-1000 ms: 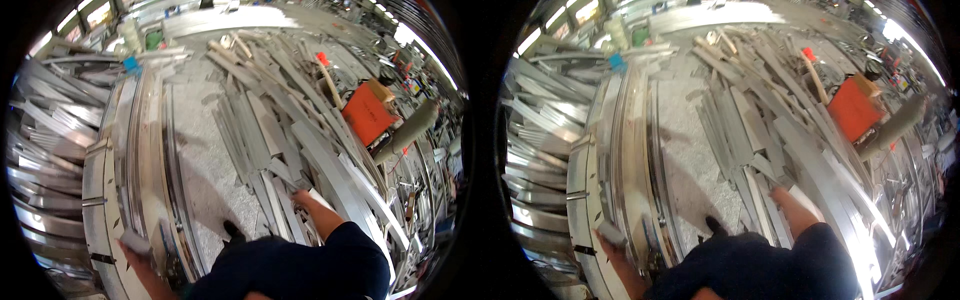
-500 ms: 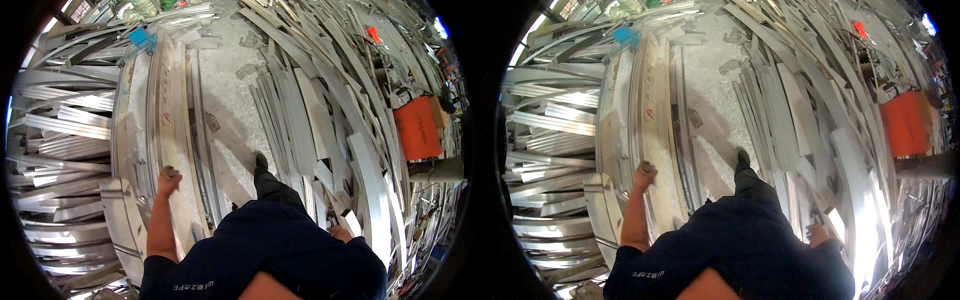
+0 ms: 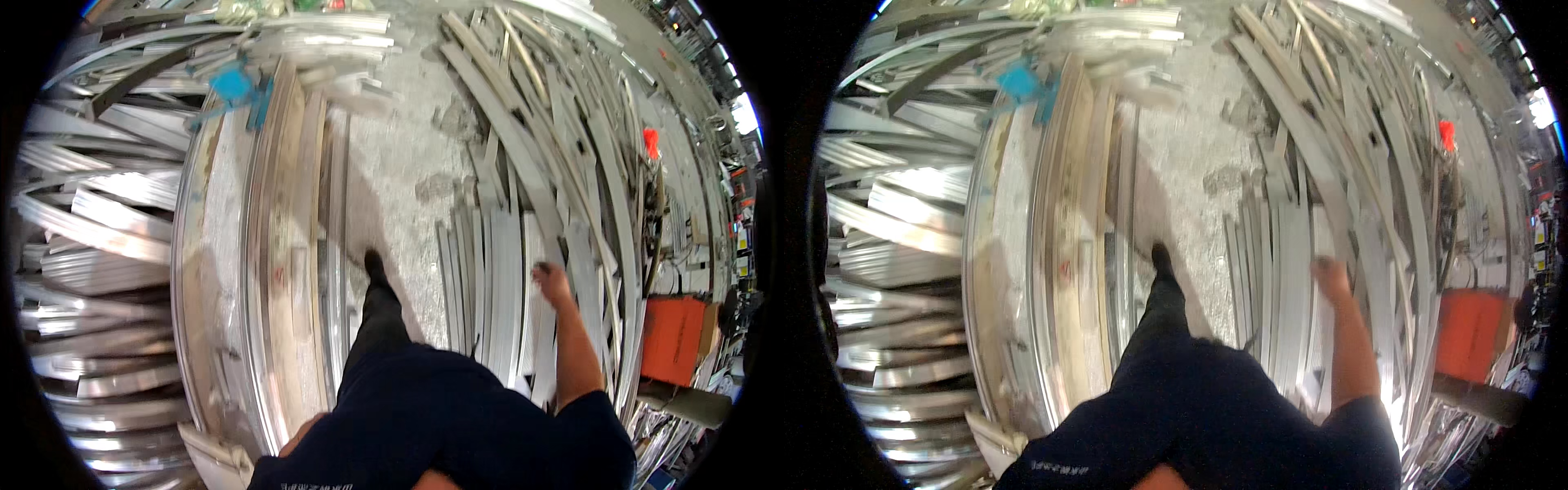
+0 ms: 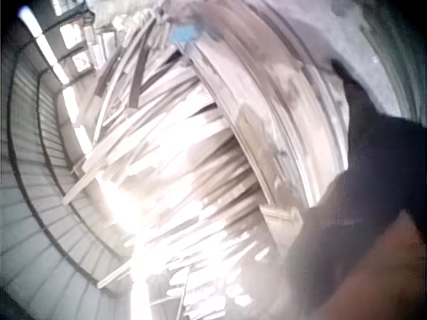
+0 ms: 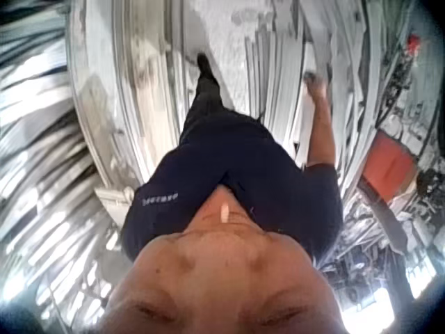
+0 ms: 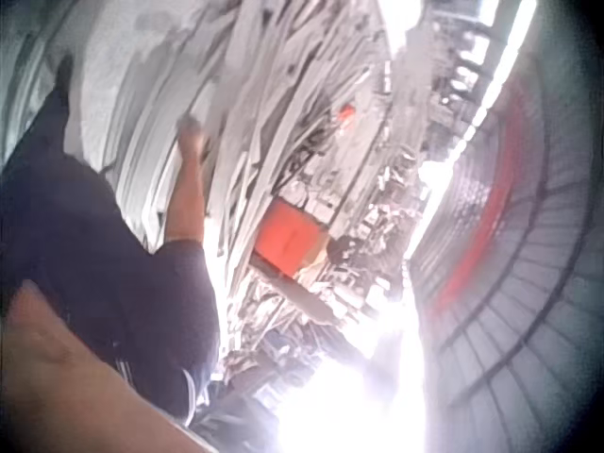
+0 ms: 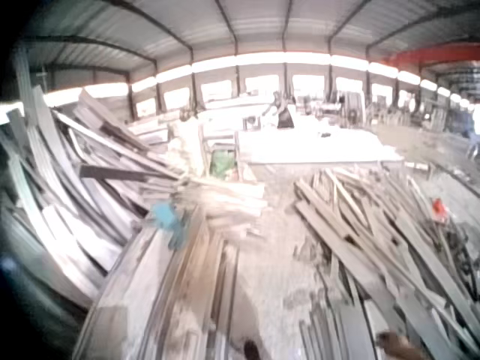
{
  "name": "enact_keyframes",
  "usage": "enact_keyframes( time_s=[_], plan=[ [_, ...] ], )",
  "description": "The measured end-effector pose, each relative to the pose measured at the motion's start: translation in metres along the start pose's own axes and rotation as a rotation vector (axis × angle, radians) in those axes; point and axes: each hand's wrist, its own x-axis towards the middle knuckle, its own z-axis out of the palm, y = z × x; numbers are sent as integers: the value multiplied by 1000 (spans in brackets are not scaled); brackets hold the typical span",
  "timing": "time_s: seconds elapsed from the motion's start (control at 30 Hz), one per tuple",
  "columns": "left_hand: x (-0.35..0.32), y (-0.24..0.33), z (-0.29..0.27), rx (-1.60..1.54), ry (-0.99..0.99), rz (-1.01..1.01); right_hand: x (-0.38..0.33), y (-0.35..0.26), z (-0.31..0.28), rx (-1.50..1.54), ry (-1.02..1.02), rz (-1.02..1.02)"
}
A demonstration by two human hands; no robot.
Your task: The person walks through a workshop, operates a metal cutting saw to cut a metal profile, then carries the cut piece to a workbench and places it on a metal frame. The person also handles a plastic sheet and a small metal block during the process.
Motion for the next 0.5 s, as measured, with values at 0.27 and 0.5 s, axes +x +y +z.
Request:
enact_keyframes(
  time_s=[0.27, 0.5],
  plan=[
    [46, 327, -275, -112, 348, 320, 0, 36, 56, -201, -884, 389],
    [90, 640, -469, -289, 472, 754, 160, -8, 52, 380, -506, 933]
  ],
)
